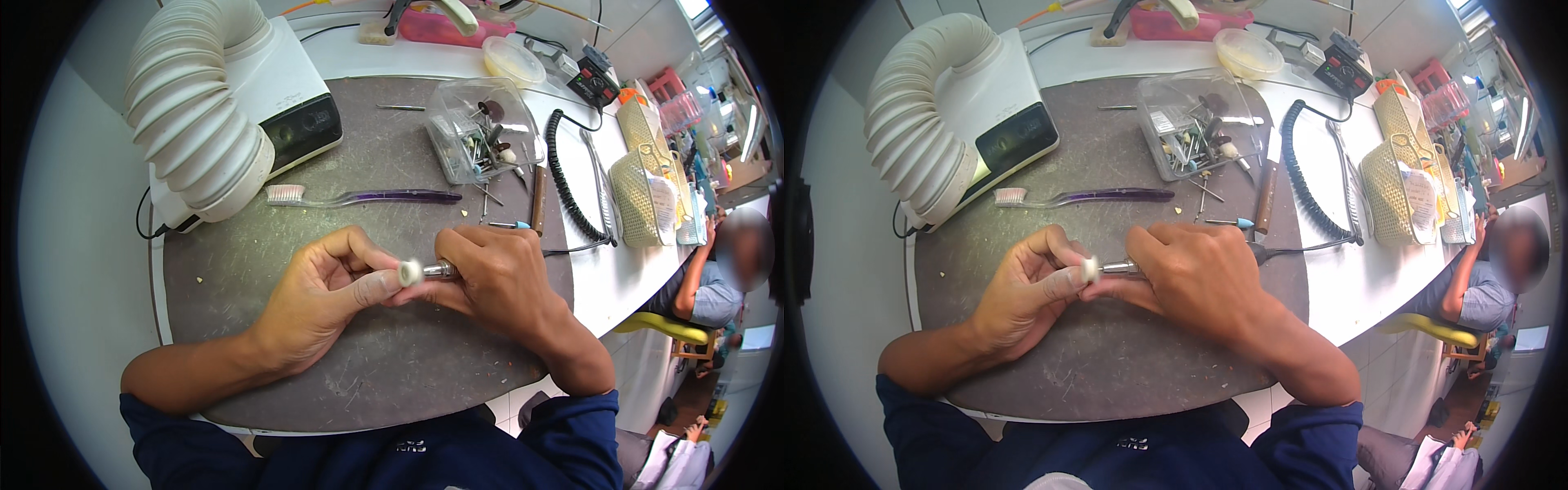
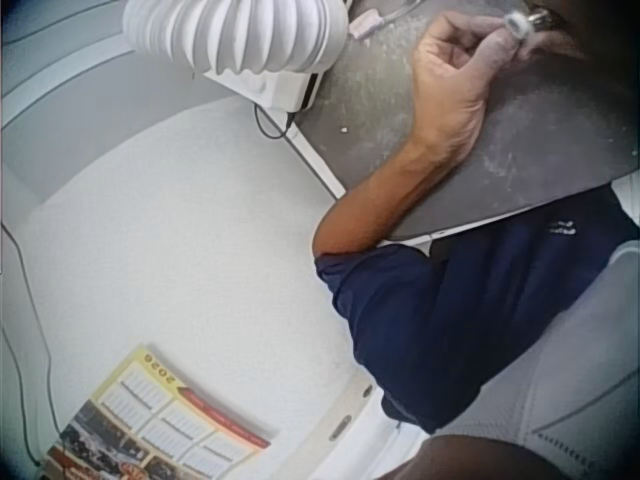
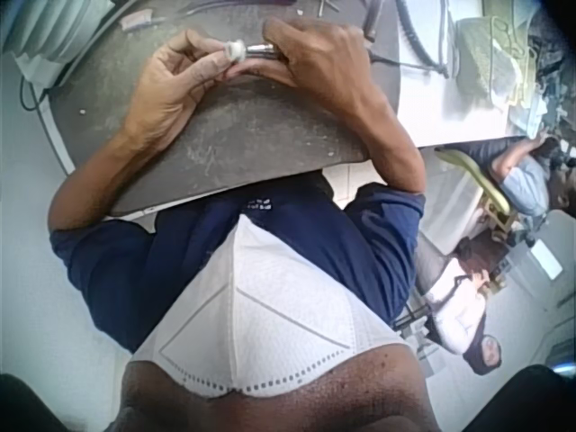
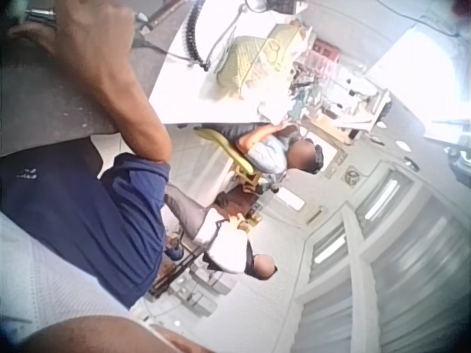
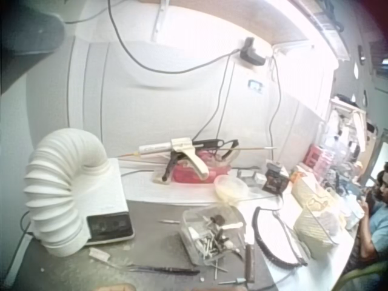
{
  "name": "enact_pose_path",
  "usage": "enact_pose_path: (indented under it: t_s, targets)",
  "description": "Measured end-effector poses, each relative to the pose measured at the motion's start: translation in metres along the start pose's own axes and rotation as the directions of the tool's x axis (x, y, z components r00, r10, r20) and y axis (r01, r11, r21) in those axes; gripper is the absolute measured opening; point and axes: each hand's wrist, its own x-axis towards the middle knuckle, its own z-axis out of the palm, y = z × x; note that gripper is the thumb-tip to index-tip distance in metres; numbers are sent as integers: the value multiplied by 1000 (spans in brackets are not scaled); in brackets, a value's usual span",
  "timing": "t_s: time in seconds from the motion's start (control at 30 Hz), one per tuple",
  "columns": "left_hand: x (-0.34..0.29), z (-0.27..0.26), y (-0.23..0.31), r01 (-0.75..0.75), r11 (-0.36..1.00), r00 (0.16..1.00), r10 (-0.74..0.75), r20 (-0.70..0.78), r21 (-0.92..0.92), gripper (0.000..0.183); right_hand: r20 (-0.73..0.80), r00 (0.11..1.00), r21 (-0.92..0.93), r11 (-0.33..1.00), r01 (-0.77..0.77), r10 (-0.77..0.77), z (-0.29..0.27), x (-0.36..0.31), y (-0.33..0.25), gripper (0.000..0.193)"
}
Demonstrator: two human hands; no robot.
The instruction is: The person uses a rotary polishing tool to smooth and finish a small, white dental prosthesis held in their left hand. They rotate the object frequently to treat different surfaces while maintaining a steady grip. The task is performed at a workbench in a workshop environment.
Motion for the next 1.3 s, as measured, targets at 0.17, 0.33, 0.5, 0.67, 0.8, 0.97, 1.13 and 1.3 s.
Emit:
enact_pose_path:
  t_s: [0.17,0.33,0.5,0.67,0.8,0.97,1.13,1.3]
  targets:
    - [1,-4,-4,-14,1000,1000,14,-4,-10,13,3,999,-6,999,-38,38,0,0,1,52]
    - [0,0,-1,-5,1000,1000,5,-14,3,13,25,1000,-3,1000,-19,19,-1,0,1,53]
    - [0,0,-1,-3,1000,1000,3,-10,-3,13,-3,1000,-23,1000,-11,10,0,1,2,53]
    - [0,1,-1,1,1000,1000,-1,-30,12,12,15,1000,-26,999,-27,27,0,0,2,54]
    - [0,2,-1,-7,1000,1000,8,-26,13,12,-5,1000,-31,1000,-4,4,0,0,3,54]
    - [-1,1,-2,-8,1000,999,9,-44,23,12,11,1000,-25,999,-19,19,0,1,2,55]
    - [0,1,-3,-2,999,999,4,-43,50,13,19,1000,-20,1000,-1,2,0,0,3,56]
    - [-1,-1,-4,-22,999,999,24,-46,42,12,9,1000,-24,1000,-16,16,0,1,2,57]
